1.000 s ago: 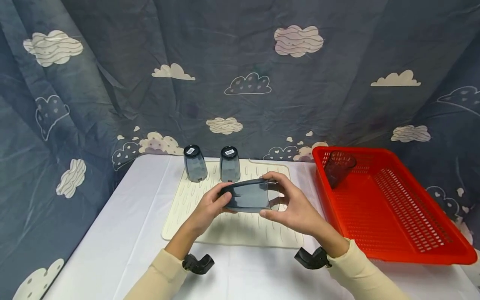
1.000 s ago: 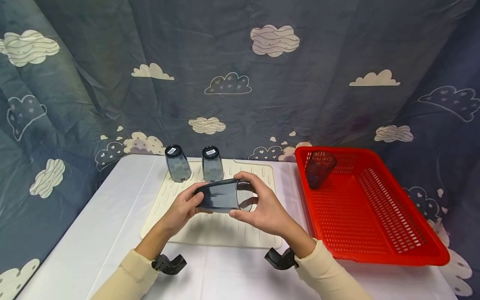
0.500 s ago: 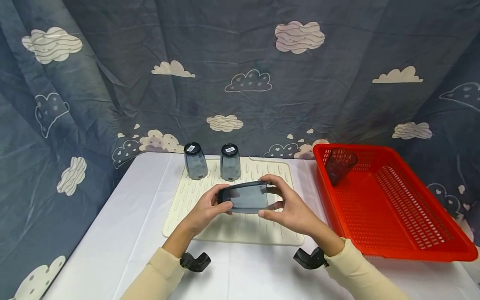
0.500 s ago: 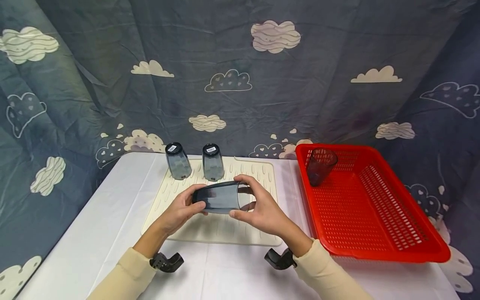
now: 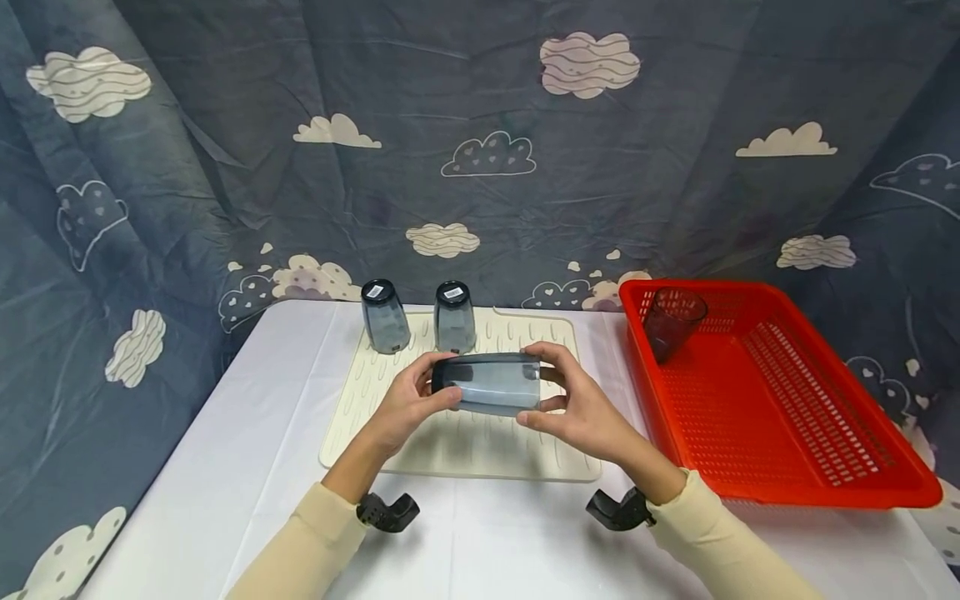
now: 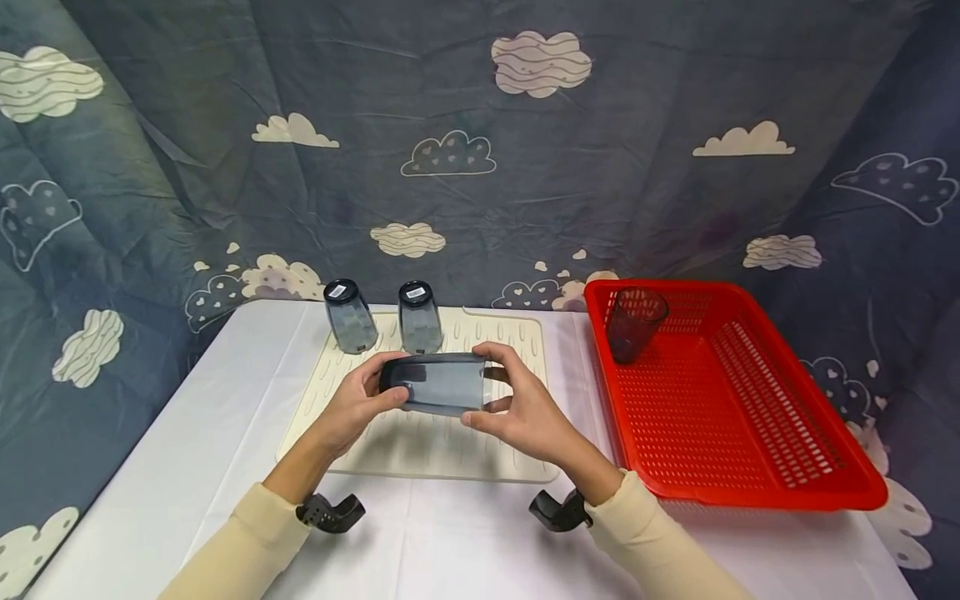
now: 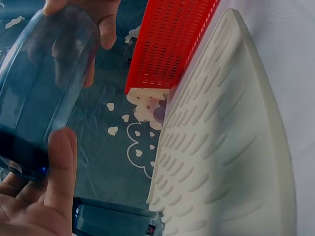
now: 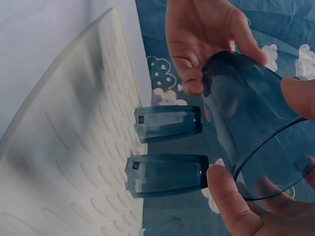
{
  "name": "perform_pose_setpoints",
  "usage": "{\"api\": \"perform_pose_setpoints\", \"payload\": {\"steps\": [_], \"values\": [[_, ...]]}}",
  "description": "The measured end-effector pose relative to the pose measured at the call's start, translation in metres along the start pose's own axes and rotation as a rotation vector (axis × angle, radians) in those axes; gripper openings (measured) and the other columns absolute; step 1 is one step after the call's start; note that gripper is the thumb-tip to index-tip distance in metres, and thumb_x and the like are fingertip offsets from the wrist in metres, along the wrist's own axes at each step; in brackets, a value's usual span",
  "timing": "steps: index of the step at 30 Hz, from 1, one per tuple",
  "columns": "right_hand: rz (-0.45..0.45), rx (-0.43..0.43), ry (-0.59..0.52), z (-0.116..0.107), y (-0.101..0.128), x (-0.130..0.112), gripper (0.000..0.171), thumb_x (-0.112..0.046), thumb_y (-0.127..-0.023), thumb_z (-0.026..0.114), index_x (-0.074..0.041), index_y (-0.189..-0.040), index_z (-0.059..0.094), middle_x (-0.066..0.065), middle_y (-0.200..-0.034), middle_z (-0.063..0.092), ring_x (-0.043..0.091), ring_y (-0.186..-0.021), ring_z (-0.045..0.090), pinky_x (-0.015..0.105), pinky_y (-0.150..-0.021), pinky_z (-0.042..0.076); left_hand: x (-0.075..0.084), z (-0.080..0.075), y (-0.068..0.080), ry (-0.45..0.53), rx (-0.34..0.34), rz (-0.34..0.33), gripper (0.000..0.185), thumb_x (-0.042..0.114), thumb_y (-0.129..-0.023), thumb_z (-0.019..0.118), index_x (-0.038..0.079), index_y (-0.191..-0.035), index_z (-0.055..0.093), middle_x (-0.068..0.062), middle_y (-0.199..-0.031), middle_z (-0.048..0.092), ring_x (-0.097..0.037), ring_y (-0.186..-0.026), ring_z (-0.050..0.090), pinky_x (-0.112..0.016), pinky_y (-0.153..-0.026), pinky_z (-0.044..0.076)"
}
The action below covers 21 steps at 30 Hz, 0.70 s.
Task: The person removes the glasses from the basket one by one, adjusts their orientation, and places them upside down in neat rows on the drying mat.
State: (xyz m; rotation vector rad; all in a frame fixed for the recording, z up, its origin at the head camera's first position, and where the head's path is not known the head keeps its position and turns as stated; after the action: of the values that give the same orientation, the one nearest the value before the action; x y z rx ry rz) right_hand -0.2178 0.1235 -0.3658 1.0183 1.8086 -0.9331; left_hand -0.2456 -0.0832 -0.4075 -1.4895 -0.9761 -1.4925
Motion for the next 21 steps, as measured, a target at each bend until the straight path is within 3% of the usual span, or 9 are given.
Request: {"api": "perform_pose_setpoints", "payload": {"steps": [4,10,15,21], "values": [[0.000,0.005,-0.014,-0.001,-0.002,0.001,0.078,0.003,-0.078,0.078,-0.011,-0.142,0.034,0.016,-0.142,0.044,0.038,-0.125,0.054,0.025,-0.086,0.059,0.008,-0.001,-0.003,-0.034,0.012,-0.011,0.064,0.022,-0.088,0.074,0.006,-0.142,0.046,-0.021,-0.134,0.051,-0.017,-0.102,0.061,-0.031,-0.086,0.058],[0.012,0.033,0.046,-0.002,-0.003,0.004,0.079,0.000,-0.079,0.078,-0.015,-0.142,0.034,0.013,-0.141,0.048,0.032,-0.121,0.055,0.026,-0.093,0.055,0.018,-0.004,-0.004,-0.073,0.036,0.001,0.063,0.019,-0.087,0.074,0.008,-0.142,0.046,-0.018,-0.138,0.049,-0.021,-0.118,0.057,-0.024,-0.090,0.053],[-0.031,0.051,0.132,-0.004,-0.004,0.000,0.078,-0.004,-0.081,0.078,-0.012,-0.145,0.034,0.012,-0.144,0.048,0.031,-0.128,0.052,0.043,-0.100,0.052,0.030,-0.009,-0.004,-0.132,0.064,0.021,0.061,0.014,-0.087,0.074,0.007,-0.141,0.047,-0.018,-0.138,0.050,-0.026,-0.120,0.060,-0.027,-0.088,0.055],[-0.013,0.107,0.210,-0.018,-0.003,-0.006,0.074,-0.007,-0.085,0.074,-0.007,-0.147,0.034,0.014,-0.152,0.042,0.035,-0.137,0.047,0.055,-0.104,0.049,0.060,-0.021,-0.004,-0.305,0.098,0.014,0.065,0.019,-0.087,0.077,0.016,-0.144,0.046,-0.013,-0.141,0.051,-0.030,-0.124,0.062,-0.033,-0.087,0.057]]}}
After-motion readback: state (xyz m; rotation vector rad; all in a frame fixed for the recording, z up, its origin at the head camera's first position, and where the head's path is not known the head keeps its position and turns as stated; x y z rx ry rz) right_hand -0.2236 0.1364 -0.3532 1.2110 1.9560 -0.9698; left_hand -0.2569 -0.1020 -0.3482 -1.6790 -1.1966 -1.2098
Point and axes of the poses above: each hand's wrist, its own y-axis away from the middle knuckle, its own z-axis out of the palm, x = y × z, the point moved 7 cm from there along -y, towards the middle knuckle
